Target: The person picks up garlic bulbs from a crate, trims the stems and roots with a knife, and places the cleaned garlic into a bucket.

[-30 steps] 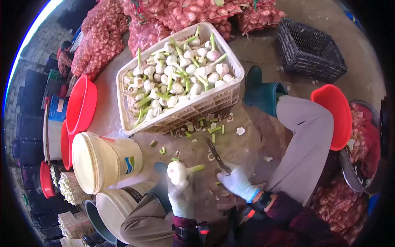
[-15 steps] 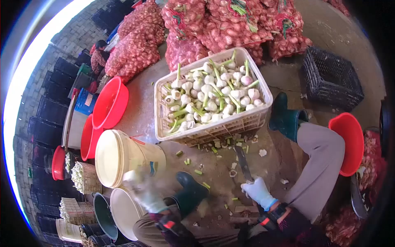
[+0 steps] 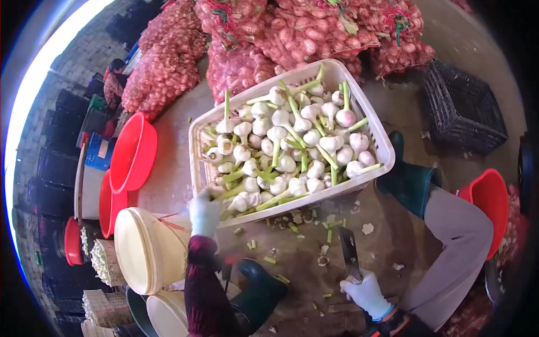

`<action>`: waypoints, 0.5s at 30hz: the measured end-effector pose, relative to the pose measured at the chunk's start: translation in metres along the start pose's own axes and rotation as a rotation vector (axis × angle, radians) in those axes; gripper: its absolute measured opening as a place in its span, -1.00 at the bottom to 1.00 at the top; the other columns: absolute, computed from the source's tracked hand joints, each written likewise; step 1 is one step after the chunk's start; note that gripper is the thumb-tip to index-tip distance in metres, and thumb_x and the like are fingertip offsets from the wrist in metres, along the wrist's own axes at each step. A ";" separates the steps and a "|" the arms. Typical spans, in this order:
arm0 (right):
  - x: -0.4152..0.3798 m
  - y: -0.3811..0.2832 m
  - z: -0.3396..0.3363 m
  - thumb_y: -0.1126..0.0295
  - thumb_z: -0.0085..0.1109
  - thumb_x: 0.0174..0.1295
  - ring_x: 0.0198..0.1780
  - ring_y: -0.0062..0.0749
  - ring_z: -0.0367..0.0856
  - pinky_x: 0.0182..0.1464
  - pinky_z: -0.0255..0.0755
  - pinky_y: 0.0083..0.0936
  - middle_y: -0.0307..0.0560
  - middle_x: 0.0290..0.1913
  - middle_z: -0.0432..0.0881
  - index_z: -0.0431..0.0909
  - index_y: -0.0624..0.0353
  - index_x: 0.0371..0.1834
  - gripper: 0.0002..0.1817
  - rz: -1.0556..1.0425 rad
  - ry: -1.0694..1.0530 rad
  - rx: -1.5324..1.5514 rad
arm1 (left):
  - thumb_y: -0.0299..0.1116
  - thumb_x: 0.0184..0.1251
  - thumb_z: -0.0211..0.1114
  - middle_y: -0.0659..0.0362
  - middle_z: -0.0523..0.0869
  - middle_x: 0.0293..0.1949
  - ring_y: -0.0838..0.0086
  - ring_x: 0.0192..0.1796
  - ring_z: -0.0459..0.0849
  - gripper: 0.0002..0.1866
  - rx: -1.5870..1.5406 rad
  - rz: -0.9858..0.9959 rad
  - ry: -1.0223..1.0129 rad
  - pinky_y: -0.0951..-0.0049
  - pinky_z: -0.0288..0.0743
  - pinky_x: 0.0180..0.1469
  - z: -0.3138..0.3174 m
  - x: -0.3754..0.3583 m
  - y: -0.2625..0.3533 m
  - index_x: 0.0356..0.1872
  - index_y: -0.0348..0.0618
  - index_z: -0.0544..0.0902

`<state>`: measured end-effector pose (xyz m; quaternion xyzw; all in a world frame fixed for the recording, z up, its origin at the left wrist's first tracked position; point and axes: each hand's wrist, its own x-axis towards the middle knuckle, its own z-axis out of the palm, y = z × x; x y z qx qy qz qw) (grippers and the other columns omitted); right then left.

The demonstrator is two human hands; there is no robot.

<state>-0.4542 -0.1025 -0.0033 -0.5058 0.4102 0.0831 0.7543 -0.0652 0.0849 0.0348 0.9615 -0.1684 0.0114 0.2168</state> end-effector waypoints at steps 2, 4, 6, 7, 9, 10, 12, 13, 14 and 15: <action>0.000 0.000 0.003 0.43 0.30 0.12 -0.55 -0.67 0.46 -0.52 0.36 -0.58 -0.34 -0.56 0.48 0.49 0.16 -0.47 -0.85 0.023 0.000 0.032 | -0.51 0.12 0.24 0.05 0.74 -0.39 0.31 -0.43 0.70 -0.88 -0.588 -0.248 -0.050 0.37 0.56 -0.31 -0.033 -0.024 0.024 -0.32 -0.21 0.70; -0.004 -0.002 0.011 0.40 0.32 0.13 -0.55 -0.65 0.47 -0.51 0.36 -0.58 -0.33 -0.54 0.49 0.50 0.17 -0.44 -0.83 0.042 -0.017 0.064 | -0.52 0.14 0.28 0.08 0.73 -0.34 0.40 -0.41 0.66 -0.89 -0.890 -0.303 -0.002 0.43 0.54 -0.28 -0.046 -0.068 0.045 -0.29 -0.25 0.66; -0.008 -0.017 0.017 0.23 0.34 0.19 -0.54 -0.64 0.47 -0.48 0.36 -0.61 -0.30 -0.49 0.53 0.55 0.17 -0.36 -0.75 -0.052 -0.141 0.095 | -0.51 0.16 0.33 0.08 0.72 -0.29 0.44 -0.26 0.67 -0.89 -1.010 -0.245 -0.108 0.48 0.54 -0.18 -0.040 -0.124 0.058 -0.29 -0.26 0.66; -0.012 -0.025 0.018 0.08 0.30 0.24 -0.53 -0.64 0.48 -0.47 0.36 -0.64 -0.30 -0.47 0.54 0.59 0.19 -0.25 -0.65 -0.129 -0.177 0.125 | -0.51 0.18 0.32 0.09 0.72 -0.27 0.45 -0.20 0.66 -0.87 -1.184 -0.393 -0.198 0.49 0.55 -0.13 -0.041 -0.155 0.086 -0.25 -0.27 0.65; -0.014 -0.023 0.022 0.06 0.27 0.26 -0.52 -0.64 0.48 -0.48 0.36 -0.64 -0.29 -0.47 0.55 0.59 0.20 -0.21 -0.63 -0.117 -0.122 0.325 | -0.53 0.22 0.31 0.10 0.71 -0.21 0.44 -0.11 0.65 -0.82 -1.306 -0.570 -0.371 0.48 0.55 -0.05 -0.028 -0.219 0.113 -0.16 -0.29 0.62; -0.018 -0.023 0.021 0.04 0.24 0.28 -0.52 -0.63 0.49 -0.48 0.36 -0.65 -0.29 -0.47 0.56 0.60 0.21 -0.18 -0.60 -0.092 -0.063 0.524 | -0.56 0.23 0.29 0.09 0.71 -0.17 0.43 -0.08 0.65 -0.79 -1.256 -0.604 -0.450 0.48 0.55 0.00 -0.016 -0.246 0.112 -0.10 -0.31 0.60; -0.015 -0.020 0.000 0.10 0.23 0.30 -0.49 -0.66 0.53 -0.45 0.39 -0.68 -0.23 -0.38 0.64 0.60 0.20 -0.16 -0.65 -0.153 -0.183 0.403 | -0.65 0.22 0.27 0.07 0.67 -0.07 0.43 -0.08 0.65 -0.63 -1.077 -0.551 -0.597 0.45 0.52 0.05 -0.025 -0.280 0.145 0.07 -0.32 0.52; -0.007 -0.010 -0.003 0.14 0.25 0.28 -0.44 -0.66 0.55 -0.39 0.42 -0.67 -0.23 -0.36 0.65 0.60 0.22 -0.18 -0.68 -0.180 -0.263 0.408 | -0.67 0.19 0.29 0.08 0.60 0.06 0.43 0.02 0.61 -0.49 -1.166 -0.421 -0.648 0.44 0.48 0.12 -0.019 -0.296 0.143 0.21 -0.32 0.43; -0.006 -0.005 -0.010 0.18 0.27 0.27 -0.40 -0.66 0.58 -0.33 0.45 -0.66 -0.23 -0.34 0.66 0.60 0.23 -0.20 -0.71 -0.200 -0.342 0.410 | -0.67 0.19 0.29 0.08 0.60 0.06 0.43 0.02 0.61 -0.49 -1.178 -0.427 -0.650 0.44 0.48 0.12 -0.017 -0.304 0.147 0.21 -0.32 0.43; -0.020 -0.013 -0.008 0.23 0.29 0.26 -0.34 -0.66 0.58 -0.26 0.46 -0.64 -0.25 -0.32 0.67 0.61 0.24 -0.21 -0.73 -0.345 -0.263 0.251 | -0.65 0.21 0.30 0.09 0.57 0.09 0.43 0.07 0.57 -0.44 -1.224 -0.388 -0.715 0.44 0.45 0.15 -0.015 -0.312 0.152 0.26 -0.32 0.37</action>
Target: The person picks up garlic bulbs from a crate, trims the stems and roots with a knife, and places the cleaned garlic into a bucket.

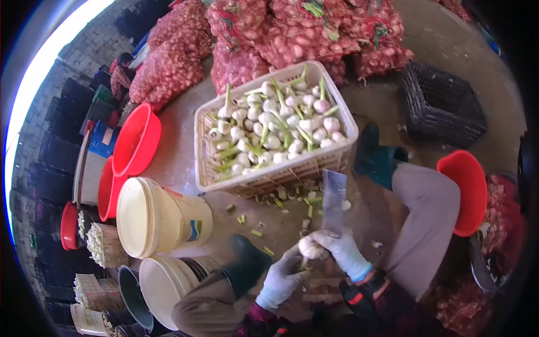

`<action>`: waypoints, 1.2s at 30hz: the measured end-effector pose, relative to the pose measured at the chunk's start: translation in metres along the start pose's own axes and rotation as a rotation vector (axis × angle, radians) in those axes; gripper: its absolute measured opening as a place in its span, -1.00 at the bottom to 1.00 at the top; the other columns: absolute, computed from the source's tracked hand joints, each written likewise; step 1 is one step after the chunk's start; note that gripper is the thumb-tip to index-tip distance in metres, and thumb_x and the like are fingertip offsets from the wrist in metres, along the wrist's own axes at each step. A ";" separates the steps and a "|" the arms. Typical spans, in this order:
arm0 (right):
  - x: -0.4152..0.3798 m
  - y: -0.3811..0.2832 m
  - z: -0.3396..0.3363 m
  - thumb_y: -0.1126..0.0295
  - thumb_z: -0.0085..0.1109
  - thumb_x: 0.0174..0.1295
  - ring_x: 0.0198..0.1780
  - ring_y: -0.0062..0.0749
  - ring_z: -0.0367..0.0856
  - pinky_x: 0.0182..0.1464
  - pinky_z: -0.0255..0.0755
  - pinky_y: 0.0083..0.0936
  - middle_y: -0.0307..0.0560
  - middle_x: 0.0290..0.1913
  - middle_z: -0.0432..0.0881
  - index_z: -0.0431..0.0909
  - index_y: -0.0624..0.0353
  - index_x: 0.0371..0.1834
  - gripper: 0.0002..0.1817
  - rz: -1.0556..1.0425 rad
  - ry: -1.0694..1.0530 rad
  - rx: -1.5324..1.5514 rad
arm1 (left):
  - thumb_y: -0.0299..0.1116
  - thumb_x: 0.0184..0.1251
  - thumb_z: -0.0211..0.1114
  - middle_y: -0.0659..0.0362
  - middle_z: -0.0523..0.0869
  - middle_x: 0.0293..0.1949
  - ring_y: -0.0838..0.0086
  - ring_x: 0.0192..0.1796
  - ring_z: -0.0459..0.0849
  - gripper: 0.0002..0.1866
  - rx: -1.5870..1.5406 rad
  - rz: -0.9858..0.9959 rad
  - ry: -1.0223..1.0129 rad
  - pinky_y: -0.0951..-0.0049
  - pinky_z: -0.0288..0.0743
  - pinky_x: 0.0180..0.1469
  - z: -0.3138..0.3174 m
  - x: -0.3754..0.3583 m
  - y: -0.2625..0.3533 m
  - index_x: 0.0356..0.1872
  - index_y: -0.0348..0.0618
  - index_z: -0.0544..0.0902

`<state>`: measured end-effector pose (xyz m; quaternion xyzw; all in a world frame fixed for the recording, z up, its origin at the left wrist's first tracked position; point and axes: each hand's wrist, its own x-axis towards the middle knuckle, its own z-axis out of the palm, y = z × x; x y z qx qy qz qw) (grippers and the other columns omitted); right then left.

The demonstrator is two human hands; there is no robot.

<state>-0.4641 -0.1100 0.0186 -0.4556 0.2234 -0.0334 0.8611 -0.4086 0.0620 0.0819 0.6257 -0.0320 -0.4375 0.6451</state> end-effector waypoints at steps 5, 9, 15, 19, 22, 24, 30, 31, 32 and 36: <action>-0.027 -0.038 0.025 0.37 0.33 0.18 -0.40 -0.65 0.41 -0.31 0.39 -0.54 -0.27 -0.47 0.55 0.58 0.20 -0.32 -0.84 -0.113 -0.084 -0.262 | -0.60 0.21 0.31 0.14 0.53 0.06 0.47 0.06 0.55 -0.39 -0.344 0.045 0.070 0.47 0.46 0.12 0.019 -0.013 -0.004 0.29 -0.25 0.30; -0.039 -0.037 0.000 0.35 0.37 0.04 -0.53 -0.20 0.54 -0.46 0.39 -0.37 -0.08 -0.46 0.54 0.45 0.11 -0.44 -0.78 -0.347 -0.019 -0.904 | -0.65 0.20 0.24 0.13 0.52 -0.02 0.44 -0.02 0.59 -0.42 -0.145 0.245 0.161 0.42 0.55 0.02 0.004 -0.019 0.010 0.25 -0.20 0.27; -0.046 -0.015 0.000 0.32 0.33 -0.16 -0.42 -0.08 0.61 -0.42 0.46 -0.20 -0.10 -0.45 0.52 0.49 0.02 -0.38 -0.74 -0.557 -0.214 -1.345 | -0.50 0.42 -0.01 0.14 0.55 0.02 0.48 -0.02 0.62 -0.62 0.275 0.259 0.314 0.48 0.61 -0.02 -0.002 -0.025 0.024 0.24 -0.12 0.33; -0.041 -0.013 0.004 0.35 0.27 -0.12 -0.44 -0.06 0.60 -0.42 0.47 -0.19 -0.08 -0.47 0.51 0.49 0.04 -0.37 -0.78 -0.525 -0.230 -1.308 | -0.23 0.48 -0.05 0.13 0.58 -0.05 0.47 -0.11 0.66 -0.62 0.217 0.218 0.354 0.48 0.61 -0.05 -0.009 -0.019 0.020 0.21 -0.15 0.34; -0.031 0.007 -0.001 0.39 0.21 -0.09 -0.45 -0.06 0.60 -0.42 0.47 -0.17 -0.08 -0.47 0.51 0.49 0.04 -0.37 -0.82 -0.502 -0.207 -1.330 | -0.01 0.36 0.17 0.12 0.59 -0.10 0.47 -0.13 0.67 -0.45 0.147 0.206 0.373 0.50 0.60 -0.10 -0.019 -0.011 0.003 0.16 -0.22 0.34; -0.025 0.018 -0.002 0.39 0.20 -0.09 -0.44 -0.05 0.60 -0.41 0.47 -0.16 -0.08 -0.47 0.51 0.48 0.04 -0.37 -0.82 -0.492 -0.186 -1.350 | -0.20 0.34 0.16 0.12 0.62 -0.15 0.45 -0.14 0.69 -0.63 0.135 0.279 0.354 0.48 0.65 -0.15 -0.024 -0.006 -0.007 0.07 -0.16 0.41; -0.009 0.041 0.001 0.26 0.40 -0.22 -0.36 0.01 0.59 -0.36 0.45 -0.12 -0.06 -0.39 0.53 0.47 0.04 -0.38 -0.66 -0.372 -0.179 -1.279 | -0.29 0.04 0.40 0.16 0.59 -0.20 0.46 -0.16 0.68 -0.51 -0.079 0.307 0.341 0.43 0.63 -0.10 -0.033 0.002 -0.019 -0.03 -0.22 0.42; -0.003 0.040 0.004 0.26 0.40 -0.22 -0.36 0.01 0.59 -0.36 0.45 -0.12 -0.06 -0.39 0.53 0.47 0.04 -0.38 -0.66 -0.400 -0.175 -1.285 | -0.29 0.04 0.40 0.16 0.59 -0.20 0.46 -0.16 0.68 -0.51 -0.077 0.334 0.336 0.43 0.63 -0.10 -0.033 0.004 -0.014 -0.03 -0.22 0.42; -0.004 0.041 0.006 0.27 0.39 -0.21 -0.34 0.01 0.60 -0.35 0.45 -0.13 -0.06 -0.38 0.53 0.47 0.05 -0.37 -0.67 -0.385 -0.192 -1.284 | -0.34 -0.04 0.43 0.17 0.59 -0.21 0.46 -0.16 0.67 -0.48 -0.104 0.309 0.353 0.43 0.63 -0.09 -0.030 0.002 -0.010 -0.03 -0.23 0.42; 0.012 0.048 -0.024 0.28 0.25 -0.07 -0.31 0.01 0.66 -0.27 0.52 -0.13 0.02 -0.38 0.64 0.57 0.05 -0.37 -0.81 -0.187 -0.166 -1.437 | -0.44 -0.20 0.42 0.22 0.56 -0.21 0.49 -0.23 0.62 -0.46 0.072 0.299 0.364 0.52 0.56 -0.13 -0.013 -0.014 0.011 -0.07 -0.21 0.44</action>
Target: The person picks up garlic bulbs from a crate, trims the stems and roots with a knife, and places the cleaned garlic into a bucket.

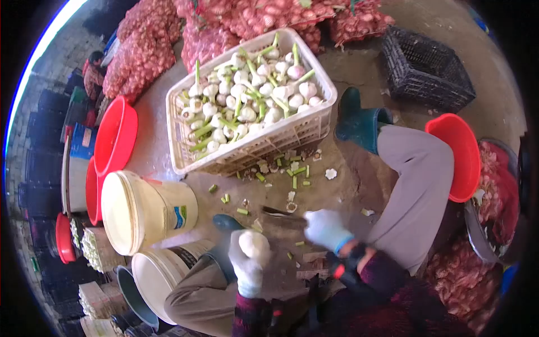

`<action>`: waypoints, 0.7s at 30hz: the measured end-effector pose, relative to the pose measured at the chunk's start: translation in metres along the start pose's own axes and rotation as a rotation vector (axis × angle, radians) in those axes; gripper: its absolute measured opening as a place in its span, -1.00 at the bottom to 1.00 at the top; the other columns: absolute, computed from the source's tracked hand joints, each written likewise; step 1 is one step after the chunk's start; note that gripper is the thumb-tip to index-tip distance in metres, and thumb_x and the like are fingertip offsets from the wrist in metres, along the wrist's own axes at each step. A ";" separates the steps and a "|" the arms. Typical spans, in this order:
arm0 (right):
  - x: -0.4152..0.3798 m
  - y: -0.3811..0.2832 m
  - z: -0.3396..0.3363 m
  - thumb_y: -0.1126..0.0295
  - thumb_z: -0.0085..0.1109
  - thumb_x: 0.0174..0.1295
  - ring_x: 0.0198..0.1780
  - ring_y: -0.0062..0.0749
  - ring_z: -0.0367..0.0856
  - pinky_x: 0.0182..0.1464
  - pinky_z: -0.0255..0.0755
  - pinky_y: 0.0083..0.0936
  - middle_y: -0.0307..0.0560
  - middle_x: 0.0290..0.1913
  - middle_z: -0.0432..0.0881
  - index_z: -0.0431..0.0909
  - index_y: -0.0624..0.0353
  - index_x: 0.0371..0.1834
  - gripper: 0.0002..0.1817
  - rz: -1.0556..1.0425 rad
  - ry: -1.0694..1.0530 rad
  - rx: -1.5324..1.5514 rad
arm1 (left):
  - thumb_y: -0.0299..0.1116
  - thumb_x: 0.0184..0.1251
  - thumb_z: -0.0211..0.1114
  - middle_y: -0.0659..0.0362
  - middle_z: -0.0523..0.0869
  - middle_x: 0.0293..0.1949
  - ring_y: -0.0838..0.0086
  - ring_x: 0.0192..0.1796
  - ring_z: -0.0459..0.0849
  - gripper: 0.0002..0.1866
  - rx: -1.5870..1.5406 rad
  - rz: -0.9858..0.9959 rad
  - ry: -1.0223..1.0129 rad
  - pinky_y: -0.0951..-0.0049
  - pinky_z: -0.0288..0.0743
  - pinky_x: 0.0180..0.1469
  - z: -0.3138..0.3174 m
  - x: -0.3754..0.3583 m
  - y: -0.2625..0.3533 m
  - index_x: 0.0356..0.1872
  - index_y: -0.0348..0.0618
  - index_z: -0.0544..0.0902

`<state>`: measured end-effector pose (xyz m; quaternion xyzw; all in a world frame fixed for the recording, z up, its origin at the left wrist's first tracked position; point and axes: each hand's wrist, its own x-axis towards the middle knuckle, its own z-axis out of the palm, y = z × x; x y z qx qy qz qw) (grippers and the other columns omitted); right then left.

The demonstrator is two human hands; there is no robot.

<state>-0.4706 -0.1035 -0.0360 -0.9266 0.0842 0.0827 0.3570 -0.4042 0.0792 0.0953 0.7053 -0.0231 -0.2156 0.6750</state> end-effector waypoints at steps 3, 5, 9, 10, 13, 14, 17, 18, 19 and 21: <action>0.007 0.002 -0.020 0.26 0.13 0.03 -0.26 0.04 0.70 -0.17 0.55 -0.13 0.11 -0.40 0.69 0.65 0.06 -0.36 -0.80 0.201 -0.078 -0.065 | -0.45 -0.26 0.42 0.23 0.56 -0.16 0.52 -0.22 0.58 -0.42 0.238 0.122 0.017 0.60 0.48 -0.15 0.001 0.002 0.015 -0.04 -0.21 0.48; -0.004 -0.021 -0.036 0.26 0.11 0.04 -0.25 0.12 0.67 -0.14 0.53 -0.09 0.15 -0.39 0.68 0.63 0.13 -0.34 -0.78 0.301 0.089 0.179 | -0.39 -0.24 0.55 0.21 0.60 -0.13 0.49 -0.09 0.58 -0.24 -0.256 0.083 0.046 0.49 0.48 0.04 0.001 0.008 0.009 0.14 -0.30 0.45; -0.018 -0.028 -0.022 0.21 0.14 0.03 -0.25 0.21 0.63 -0.15 0.49 -0.03 0.19 -0.39 0.66 0.59 0.21 -0.37 -0.73 0.401 0.063 0.395 | -0.41 -0.12 0.51 0.20 0.59 -0.08 0.50 -0.07 0.57 -0.21 -0.081 0.044 0.176 0.48 0.48 0.06 0.001 0.024 -0.006 0.25 -0.33 0.40; -0.020 -0.028 -0.007 0.25 0.21 0.06 -0.42 0.00 0.64 -0.31 0.48 -0.18 0.12 -0.52 0.61 0.55 0.23 -0.43 -0.76 0.374 0.135 0.495 | -0.43 -0.05 0.48 0.22 0.57 -0.08 0.48 -0.06 0.57 -0.29 -0.095 0.009 0.186 0.48 0.48 0.06 -0.003 0.027 -0.011 0.21 -0.28 0.41; -0.017 -0.057 -0.019 0.33 0.27 0.10 -0.59 -0.39 0.47 -0.46 0.37 -0.40 -0.02 -0.63 0.48 0.47 0.23 -0.51 -0.78 0.295 0.325 0.907 | -0.43 -0.02 0.46 0.23 0.54 -0.11 0.42 -0.05 0.58 -0.36 -0.617 0.025 0.135 0.42 0.50 0.07 0.001 0.038 -0.041 0.15 -0.21 0.42; -0.014 -0.063 -0.022 0.39 0.27 0.13 -0.60 -0.59 0.28 -0.50 0.25 -0.51 -0.13 -0.68 0.37 0.40 0.22 -0.56 -0.75 0.205 0.422 0.983 | -0.38 0.03 0.43 0.24 0.52 -0.15 0.38 -0.08 0.58 -0.45 -0.660 0.000 0.215 0.38 0.52 0.02 0.015 0.037 -0.037 0.07 -0.17 0.42; -0.013 -0.072 -0.018 0.33 0.27 0.10 -0.59 -0.40 0.46 -0.45 0.38 -0.42 0.00 -0.63 0.50 0.49 0.30 -0.48 -0.76 0.180 0.296 0.955 | -0.29 0.08 0.41 0.24 0.52 -0.16 0.37 -0.09 0.58 -0.54 -0.844 -0.216 0.240 0.35 0.51 0.00 0.029 0.029 -0.037 0.00 -0.10 0.44; -0.011 -0.062 -0.002 0.30 0.26 0.07 -0.52 -0.25 0.55 -0.39 0.44 -0.35 0.08 -0.57 0.56 0.53 0.32 -0.40 -0.74 0.316 0.102 0.827 | -0.25 0.13 0.39 0.26 0.53 -0.18 0.39 -0.09 0.57 -0.65 -0.813 -0.161 0.052 0.37 0.49 0.01 0.027 0.028 -0.042 -0.13 -0.02 0.45; -0.009 -0.047 0.019 0.27 0.25 0.05 -0.46 -0.10 0.64 -0.33 0.50 -0.28 0.16 -0.51 0.61 0.58 0.35 -0.33 -0.70 0.432 -0.084 0.692 | -0.22 0.28 0.31 0.13 0.60 -0.18 0.31 -0.12 0.64 -0.74 -0.928 -0.023 -0.078 0.26 0.55 -0.04 0.026 0.030 -0.046 -0.26 -0.12 0.44; -0.014 -0.021 0.060 0.23 0.19 0.00 -0.31 0.07 0.66 -0.21 0.52 -0.20 0.26 -0.39 0.66 0.61 0.34 -0.24 -0.63 0.517 -0.117 0.878 | -0.33 0.32 0.27 0.17 0.54 -0.25 0.32 -0.12 0.64 -0.79 -0.934 0.063 0.113 0.29 0.55 -0.02 0.013 0.032 -0.036 -0.34 -0.12 0.39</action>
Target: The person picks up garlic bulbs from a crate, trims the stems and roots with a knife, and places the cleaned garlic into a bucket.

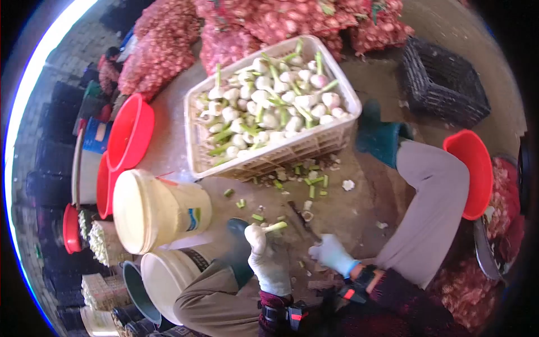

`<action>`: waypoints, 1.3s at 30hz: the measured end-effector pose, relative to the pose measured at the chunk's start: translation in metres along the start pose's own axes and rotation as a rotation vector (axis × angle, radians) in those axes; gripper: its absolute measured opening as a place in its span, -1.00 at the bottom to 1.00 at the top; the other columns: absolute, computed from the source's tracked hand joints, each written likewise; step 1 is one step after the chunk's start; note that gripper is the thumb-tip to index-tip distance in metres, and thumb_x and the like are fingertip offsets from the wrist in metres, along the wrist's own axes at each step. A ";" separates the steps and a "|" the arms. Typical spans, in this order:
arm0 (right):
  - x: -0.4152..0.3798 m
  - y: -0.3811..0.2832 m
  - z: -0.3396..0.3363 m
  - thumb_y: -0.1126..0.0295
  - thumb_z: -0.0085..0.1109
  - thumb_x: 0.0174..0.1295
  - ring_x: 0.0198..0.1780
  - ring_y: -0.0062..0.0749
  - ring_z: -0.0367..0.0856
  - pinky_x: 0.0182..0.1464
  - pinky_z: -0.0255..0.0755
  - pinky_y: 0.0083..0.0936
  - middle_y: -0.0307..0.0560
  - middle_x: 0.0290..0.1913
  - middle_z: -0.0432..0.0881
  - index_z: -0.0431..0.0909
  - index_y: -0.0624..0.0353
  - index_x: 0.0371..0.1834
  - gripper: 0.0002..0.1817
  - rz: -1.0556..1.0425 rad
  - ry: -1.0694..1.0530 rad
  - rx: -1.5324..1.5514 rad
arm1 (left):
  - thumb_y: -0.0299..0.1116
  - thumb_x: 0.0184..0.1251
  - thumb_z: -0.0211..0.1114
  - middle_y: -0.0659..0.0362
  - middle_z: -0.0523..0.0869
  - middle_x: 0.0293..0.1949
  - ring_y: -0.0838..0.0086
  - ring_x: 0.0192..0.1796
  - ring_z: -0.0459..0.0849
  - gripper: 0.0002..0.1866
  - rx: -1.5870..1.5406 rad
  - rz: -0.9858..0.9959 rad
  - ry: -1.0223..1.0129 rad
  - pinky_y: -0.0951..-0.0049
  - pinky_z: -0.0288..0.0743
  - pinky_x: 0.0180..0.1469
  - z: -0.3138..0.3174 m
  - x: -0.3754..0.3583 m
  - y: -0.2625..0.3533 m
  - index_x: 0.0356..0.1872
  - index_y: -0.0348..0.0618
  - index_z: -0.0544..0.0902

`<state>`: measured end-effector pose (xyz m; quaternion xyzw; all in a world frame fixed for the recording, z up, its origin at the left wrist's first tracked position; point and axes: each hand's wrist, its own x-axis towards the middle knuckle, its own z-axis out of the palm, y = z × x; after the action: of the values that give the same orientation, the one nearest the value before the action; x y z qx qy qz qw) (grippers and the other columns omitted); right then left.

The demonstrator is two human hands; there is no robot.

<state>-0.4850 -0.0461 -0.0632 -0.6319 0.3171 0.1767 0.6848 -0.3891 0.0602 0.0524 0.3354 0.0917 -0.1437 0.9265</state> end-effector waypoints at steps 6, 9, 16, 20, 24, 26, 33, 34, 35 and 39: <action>-0.017 -0.044 -0.026 0.27 0.21 -0.01 -0.34 -0.10 0.68 -0.25 0.50 -0.27 0.11 -0.44 0.67 0.62 0.32 -0.25 -0.67 -0.183 0.163 -0.054 | -0.44 0.38 0.17 0.20 0.48 -0.28 0.49 -0.17 0.50 -0.91 0.833 0.593 0.065 0.32 0.48 0.08 -0.015 0.038 0.142 -0.32 -0.13 0.44; -0.020 -0.043 -0.026 0.27 0.24 0.00 -0.45 -0.34 0.57 -0.30 0.46 -0.39 0.01 -0.51 0.63 0.62 0.33 -0.23 -0.65 -0.118 0.118 -0.074 | -0.39 0.42 0.14 0.13 0.61 -0.16 0.46 -0.08 0.55 -0.85 -0.504 0.363 0.126 0.31 0.50 0.06 0.001 0.085 0.211 -0.09 -0.19 0.54; -0.017 -0.054 -0.029 0.32 0.35 0.10 -0.47 -0.70 0.36 -0.41 0.31 -0.60 -0.40 -0.54 0.44 0.60 0.26 -0.28 -0.76 -0.106 0.168 -0.013 | -0.41 0.20 0.33 0.12 0.66 -0.11 0.61 -0.29 0.59 -0.52 1.381 0.218 -0.106 0.56 0.50 -0.29 0.064 0.289 0.093 0.16 -0.31 0.52; -0.014 -0.073 -0.030 0.33 0.32 0.12 -0.45 -0.63 0.48 -0.38 0.38 -0.51 -0.28 -0.53 0.58 0.60 0.30 -0.26 -0.75 -0.128 0.275 0.148 | -0.24 0.02 0.43 -0.17 0.66 0.02 0.13 0.08 0.65 -0.29 1.856 0.182 -0.091 0.32 0.52 0.09 0.045 0.387 0.032 0.25 -0.26 0.45; -0.008 -0.073 -0.037 0.33 0.32 0.12 -0.42 -0.67 0.44 -0.39 0.34 -0.53 -0.31 -0.51 0.56 0.59 0.30 -0.29 -0.76 -0.036 0.264 0.094 | -0.34 -0.02 0.46 0.10 0.71 -0.28 0.39 -0.23 0.68 -0.52 1.624 0.181 -0.029 0.38 0.56 -0.14 0.035 0.401 0.021 -0.02 -0.29 0.61; -0.012 -0.083 -0.041 0.33 0.32 0.11 -0.43 -0.68 0.43 -0.40 0.33 -0.52 -0.33 -0.53 0.53 0.59 0.30 -0.29 -0.76 -0.074 0.279 0.164 | -0.41 0.13 0.41 0.19 0.69 -0.23 0.54 -0.28 0.63 -0.61 1.412 0.061 -0.104 0.53 0.52 -0.15 0.076 0.356 0.053 -0.04 -0.41 0.63; -0.019 -0.077 -0.048 0.29 0.33 0.11 -0.40 -0.43 0.59 -0.27 0.49 -0.45 -0.09 -0.42 0.66 0.60 0.25 0.02 -0.58 -0.152 0.132 0.093 | -0.67 0.29 0.08 0.17 0.55 -0.07 0.49 -0.06 0.56 -0.65 1.096 0.057 -0.408 0.57 0.49 0.03 0.041 0.193 0.092 0.10 -0.24 0.40; -0.028 -0.092 -0.052 0.28 0.31 0.11 -0.41 -0.25 0.64 -0.28 0.50 -0.42 0.02 -0.44 0.66 0.59 0.20 0.04 -0.57 -0.223 0.150 -0.062 | -0.65 0.25 0.15 0.17 0.54 -0.06 0.49 -0.06 0.55 -0.61 1.191 0.045 -0.295 0.55 0.49 0.02 0.025 0.167 0.082 0.11 -0.22 0.39; -0.031 -0.093 -0.049 0.28 0.29 0.10 -0.36 -0.04 0.66 -0.31 0.50 -0.36 0.10 -0.43 0.65 0.60 0.17 -0.05 -0.65 -0.362 0.216 -0.171 | -0.61 0.20 0.23 0.18 0.54 -0.07 0.50 -0.06 0.56 -0.56 1.122 -0.039 -0.314 0.54 0.50 0.01 0.041 0.124 0.075 0.12 -0.21 0.38; -0.060 -0.096 -0.049 0.33 0.35 -0.07 -0.38 0.02 0.62 -0.38 0.47 -0.18 0.01 -0.46 0.56 0.48 0.13 -0.39 -0.75 -0.740 0.185 -0.460 | -0.53 0.11 0.37 0.20 0.58 -0.11 0.53 -0.10 0.60 -0.52 1.064 -0.200 -0.294 0.50 0.55 -0.06 0.024 0.019 0.061 0.06 -0.16 0.40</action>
<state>-0.4776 -0.0974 0.0489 -0.8520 0.0820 -0.0716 0.5121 -0.3494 0.0858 0.1015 0.7228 -0.0924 -0.3027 0.6143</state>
